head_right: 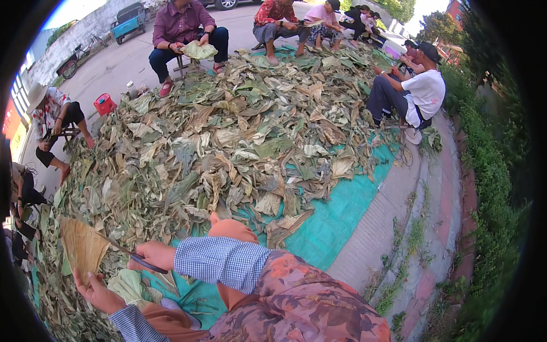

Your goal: The person sits on a tarp outdoors and uses scissors to trim the edges of large dried leaves, cutting them into smaller pieces. The person repeatedly picks up leaves, trims them, and places the cut pieces back onto the pile.

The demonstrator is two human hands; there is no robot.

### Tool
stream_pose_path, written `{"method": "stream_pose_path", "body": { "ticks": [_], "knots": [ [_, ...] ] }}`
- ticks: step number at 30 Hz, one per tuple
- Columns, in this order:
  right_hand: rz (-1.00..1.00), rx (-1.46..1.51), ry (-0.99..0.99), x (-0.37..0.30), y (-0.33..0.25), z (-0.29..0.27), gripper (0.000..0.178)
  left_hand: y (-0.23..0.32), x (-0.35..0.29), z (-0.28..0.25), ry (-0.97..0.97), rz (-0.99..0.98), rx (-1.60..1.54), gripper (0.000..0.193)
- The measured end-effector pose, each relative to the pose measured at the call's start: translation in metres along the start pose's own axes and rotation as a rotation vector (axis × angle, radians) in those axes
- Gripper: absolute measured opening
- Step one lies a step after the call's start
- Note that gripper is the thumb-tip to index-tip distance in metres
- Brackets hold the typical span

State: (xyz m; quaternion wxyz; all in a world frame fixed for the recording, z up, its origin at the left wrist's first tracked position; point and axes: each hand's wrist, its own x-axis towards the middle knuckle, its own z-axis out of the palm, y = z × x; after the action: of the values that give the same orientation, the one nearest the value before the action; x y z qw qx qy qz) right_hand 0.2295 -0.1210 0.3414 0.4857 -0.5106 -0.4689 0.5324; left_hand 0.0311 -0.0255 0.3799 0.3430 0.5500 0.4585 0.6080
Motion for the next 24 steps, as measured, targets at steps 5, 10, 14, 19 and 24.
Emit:
{"method": "stream_pose_path", "body": {
  "ticks": [5,10,14,19,24],
  "knots": [
    [-0.013,0.001,-0.02,0.0,0.001,0.0,0.058,0.001,0.0,-0.003,0.028,-0.03,-0.006,0.04],
    [-0.015,0.009,0.001,-0.001,0.0,0.001,0.056,0.0,0.001,-0.002,0.034,-0.021,-0.07,0.039],
    [-0.07,-0.119,0.049,0.0,0.003,0.005,0.054,0.006,-0.002,0.003,0.054,-0.042,-0.111,0.04],
    [-0.133,-0.254,0.034,0.006,0.011,0.008,0.063,-0.003,0.003,-0.006,0.047,-0.057,-0.132,0.04],
    [-0.134,-0.291,-0.019,0.004,0.007,0.007,0.066,-0.005,0.005,-0.009,0.064,-0.057,-0.134,0.039]
  ]
}}
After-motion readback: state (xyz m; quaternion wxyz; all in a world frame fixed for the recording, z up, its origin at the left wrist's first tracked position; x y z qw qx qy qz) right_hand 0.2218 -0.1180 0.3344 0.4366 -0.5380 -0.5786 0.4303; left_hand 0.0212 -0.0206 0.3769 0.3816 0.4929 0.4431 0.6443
